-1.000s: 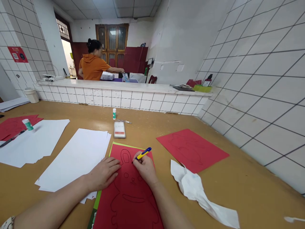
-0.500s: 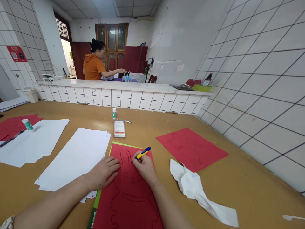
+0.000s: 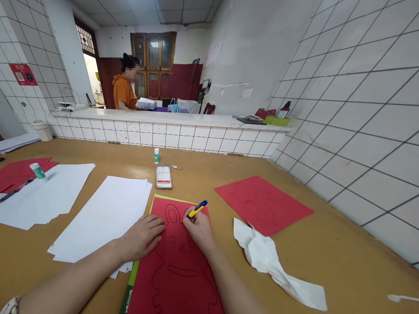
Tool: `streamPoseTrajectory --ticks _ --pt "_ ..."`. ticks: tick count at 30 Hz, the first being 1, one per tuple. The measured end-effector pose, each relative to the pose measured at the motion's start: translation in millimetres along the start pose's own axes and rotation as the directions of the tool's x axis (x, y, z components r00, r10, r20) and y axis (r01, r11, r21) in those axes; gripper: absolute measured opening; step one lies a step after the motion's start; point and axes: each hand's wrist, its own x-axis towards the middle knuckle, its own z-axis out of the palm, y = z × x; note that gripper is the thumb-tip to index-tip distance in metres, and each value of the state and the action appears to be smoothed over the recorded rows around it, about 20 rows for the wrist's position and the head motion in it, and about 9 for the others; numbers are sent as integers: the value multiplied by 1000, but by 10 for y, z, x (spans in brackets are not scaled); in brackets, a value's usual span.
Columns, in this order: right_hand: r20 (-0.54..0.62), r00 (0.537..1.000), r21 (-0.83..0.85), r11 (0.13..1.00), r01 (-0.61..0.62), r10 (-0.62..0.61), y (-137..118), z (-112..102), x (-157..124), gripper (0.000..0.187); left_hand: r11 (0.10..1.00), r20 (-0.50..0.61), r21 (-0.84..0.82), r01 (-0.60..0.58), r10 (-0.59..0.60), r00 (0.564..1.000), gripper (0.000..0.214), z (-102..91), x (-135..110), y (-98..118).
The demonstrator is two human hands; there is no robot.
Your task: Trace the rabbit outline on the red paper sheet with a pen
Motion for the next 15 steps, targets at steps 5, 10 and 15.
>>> streamPoseTrajectory --ticks 5,10,15 --pt "-40 999 -13 1000 -11 11 14 4 2 4 1000 -3 -5 -3 3 1000 13 3 0 -4" --pt "-43 999 -16 1000 -2 2 -32 -9 -13 3 1000 -3 -15 3 -3 1000 13 -5 6 1" --pt "-46 999 17 1000 -8 9 -81 -15 -23 2 1000 -4 -20 -1 1 1000 12 -13 10 9"
